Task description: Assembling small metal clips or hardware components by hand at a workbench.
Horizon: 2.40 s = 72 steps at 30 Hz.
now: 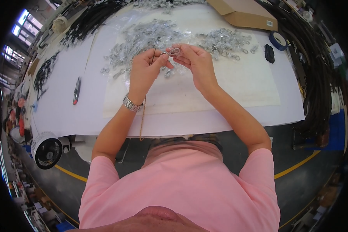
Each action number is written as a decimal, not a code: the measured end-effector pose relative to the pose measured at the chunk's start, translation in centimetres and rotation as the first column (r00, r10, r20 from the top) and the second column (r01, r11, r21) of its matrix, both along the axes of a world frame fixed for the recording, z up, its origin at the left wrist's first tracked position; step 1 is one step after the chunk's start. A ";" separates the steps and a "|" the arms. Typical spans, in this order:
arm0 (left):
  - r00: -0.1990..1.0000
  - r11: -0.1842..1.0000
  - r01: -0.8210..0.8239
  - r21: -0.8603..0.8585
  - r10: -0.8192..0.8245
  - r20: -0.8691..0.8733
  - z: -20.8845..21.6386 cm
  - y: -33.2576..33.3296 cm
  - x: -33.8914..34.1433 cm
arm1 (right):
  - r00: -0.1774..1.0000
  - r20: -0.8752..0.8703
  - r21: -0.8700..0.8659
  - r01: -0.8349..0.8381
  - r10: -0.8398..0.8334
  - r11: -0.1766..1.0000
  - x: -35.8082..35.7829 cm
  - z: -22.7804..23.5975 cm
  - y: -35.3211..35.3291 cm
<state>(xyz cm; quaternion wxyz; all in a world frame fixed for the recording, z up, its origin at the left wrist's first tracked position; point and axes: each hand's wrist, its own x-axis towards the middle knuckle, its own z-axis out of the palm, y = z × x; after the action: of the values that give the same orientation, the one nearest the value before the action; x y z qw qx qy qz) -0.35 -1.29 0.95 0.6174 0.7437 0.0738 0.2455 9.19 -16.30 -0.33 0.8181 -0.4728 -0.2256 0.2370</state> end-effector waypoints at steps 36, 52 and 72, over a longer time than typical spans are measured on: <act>0.984 0.990 0.140 -0.013 -0.141 -0.108 -0.2 2.2 0.4 | 0.915 -0.057 -0.376 -0.390 0.399 0.841 0.1 1.0 -0.6; 0.991 0.982 0.131 -0.137 -0.135 -0.018 0.0 2.3 0.2 | 0.877 0.365 -0.558 -0.062 0.312 0.827 -0.3 0.5 -0.6; 0.891 0.863 0.444 0.240 -0.397 -0.220 0.9 2.8 -0.6 | 0.932 0.243 -0.451 -0.137 0.268 0.882 0.0 0.1 -0.6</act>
<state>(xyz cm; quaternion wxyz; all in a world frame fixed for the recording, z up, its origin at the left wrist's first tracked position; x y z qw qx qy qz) -0.97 1.47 1.86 0.5347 0.8401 -0.0761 0.0507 9.23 -16.89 -0.24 0.6215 -0.6440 -0.3376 0.2917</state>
